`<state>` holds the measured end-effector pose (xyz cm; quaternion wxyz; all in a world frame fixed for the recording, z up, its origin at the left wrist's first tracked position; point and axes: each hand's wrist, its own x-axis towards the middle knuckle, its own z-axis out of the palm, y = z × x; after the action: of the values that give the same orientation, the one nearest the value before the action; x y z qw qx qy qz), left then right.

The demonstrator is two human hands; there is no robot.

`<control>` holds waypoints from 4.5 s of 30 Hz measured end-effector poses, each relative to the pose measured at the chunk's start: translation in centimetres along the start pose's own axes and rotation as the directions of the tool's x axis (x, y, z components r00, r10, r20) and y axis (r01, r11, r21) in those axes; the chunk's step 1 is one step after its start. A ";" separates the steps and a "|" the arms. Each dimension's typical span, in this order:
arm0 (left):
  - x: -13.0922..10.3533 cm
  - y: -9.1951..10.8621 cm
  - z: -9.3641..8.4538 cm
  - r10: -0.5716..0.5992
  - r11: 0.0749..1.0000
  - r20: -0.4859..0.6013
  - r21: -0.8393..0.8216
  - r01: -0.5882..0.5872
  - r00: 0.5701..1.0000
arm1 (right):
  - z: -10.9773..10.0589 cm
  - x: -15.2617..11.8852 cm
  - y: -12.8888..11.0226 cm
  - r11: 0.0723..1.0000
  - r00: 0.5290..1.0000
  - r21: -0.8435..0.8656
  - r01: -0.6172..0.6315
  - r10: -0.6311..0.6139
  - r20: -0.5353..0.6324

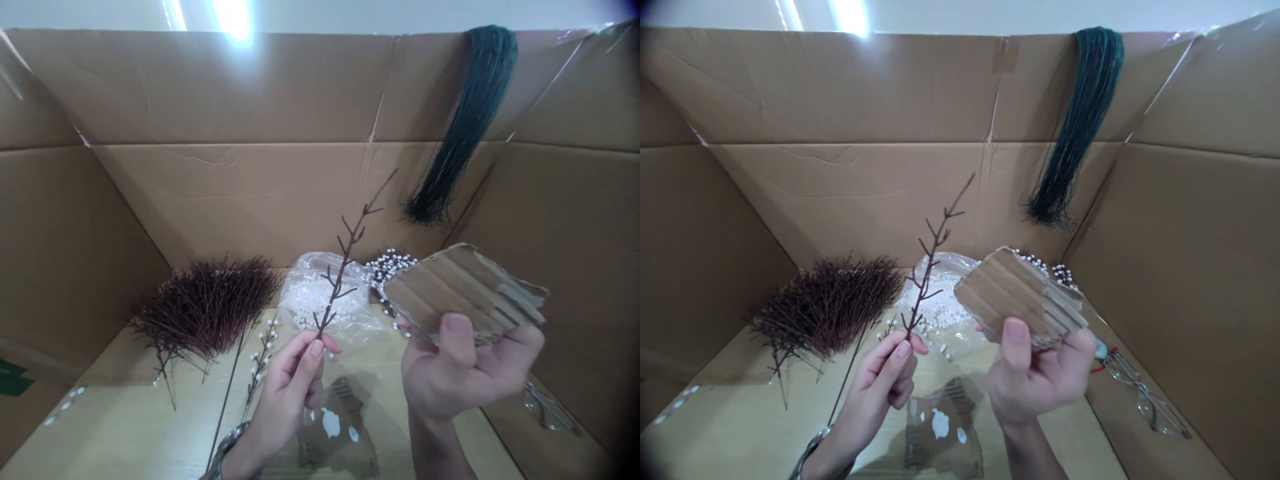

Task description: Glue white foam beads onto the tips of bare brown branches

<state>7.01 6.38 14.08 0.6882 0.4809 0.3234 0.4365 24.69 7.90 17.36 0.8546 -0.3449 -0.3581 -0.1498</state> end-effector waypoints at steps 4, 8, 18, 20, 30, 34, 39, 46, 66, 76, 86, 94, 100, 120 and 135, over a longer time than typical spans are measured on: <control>-0.5 0.2 -0.1 0.022 1.000 -0.003 -0.016 -0.022 1.000 | 0.5 -0.4 -0.2 0.980 0.983 0.100 -0.172 0.164 0.080; -0.7 0.2 -0.2 0.033 0.999 0.002 -0.014 -0.033 0.999 | 0.7 -0.8 -0.4 0.970 0.970 0.121 -0.212 0.194 0.147; -0.5 0.4 0.0 0.025 0.999 -0.004 0.039 -0.024 1.000 | 0.8 -0.5 -0.3 0.990 0.979 0.068 -0.121 0.108 0.175; -0.4 0.3 0.0 0.023 0.999 0.000 0.050 -0.023 1.000 | 0.7 -0.6 -0.3 0.993 0.984 0.071 -0.092 0.080 0.156; -0.4 0.1 0.0 0.022 0.999 0.008 0.048 -0.022 1.000 | 0.5 -0.6 -0.1 0.993 0.987 0.090 -0.081 0.067 0.144; -0.5 0.2 0.0 0.017 0.999 0.008 0.047 -0.018 1.000 | 0.6 -0.6 -0.1 0.993 0.979 0.071 -0.098 0.083 0.187; -0.4 0.2 0.0 0.005 0.999 0.002 0.034 -0.005 1.000 | 0.5 -0.7 0.1 0.994 0.989 0.079 -0.070 0.059 0.134; -0.4 0.1 -0.1 0.010 0.999 0.009 0.034 -0.010 1.000 | 0.2 -0.6 0.3 0.992 0.980 0.048 -0.115 0.105 0.170; 0.3 -0.5 -0.8 0.098 0.909 -0.028 0.410 -0.078 0.995 | -0.8 0.4 -0.2 0.997 0.997 -0.044 0.056 -0.053 0.055; 0.8 -0.6 -0.6 0.177 0.774 -0.003 0.618 -0.137 0.984 | -0.9 0.6 -0.8 0.981 0.970 -0.144 0.131 -0.097 0.222; 0.8 -0.7 -0.5 0.170 0.774 -0.004 0.619 -0.131 0.986 | -0.5 0.7 -0.6 0.973 0.962 -0.174 0.152 -0.105 0.253; 1.0 -0.6 -0.5 0.164 0.776 -0.007 0.619 -0.125 0.986 | -1.1 0.8 -0.6 0.976 0.964 -0.163 0.147 -0.104 0.245; 0.9 -0.7 -0.6 0.160 0.774 -0.009 0.621 -0.120 0.987 | -0.8 0.7 -0.6 0.972 0.967 -0.181 0.151 -0.107 0.233; 1.0 -0.6 -0.2 0.171 0.774 0.001 0.619 -0.135 0.985 | -1.7 0.9 0.2 0.899 0.922 -0.296 0.323 -0.227 0.315; 0.9 -1.2 -0.3 0.168 0.765 0.006 0.630 -0.134 0.986 | -2.1 0.7 0.6 0.889 0.931 -0.308 0.340 -0.271 0.244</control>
<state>7.51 7.14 12.83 0.4427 0.6960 0.4279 0.3694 26.59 6.89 16.53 0.7071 -0.4413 -0.4581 -0.3089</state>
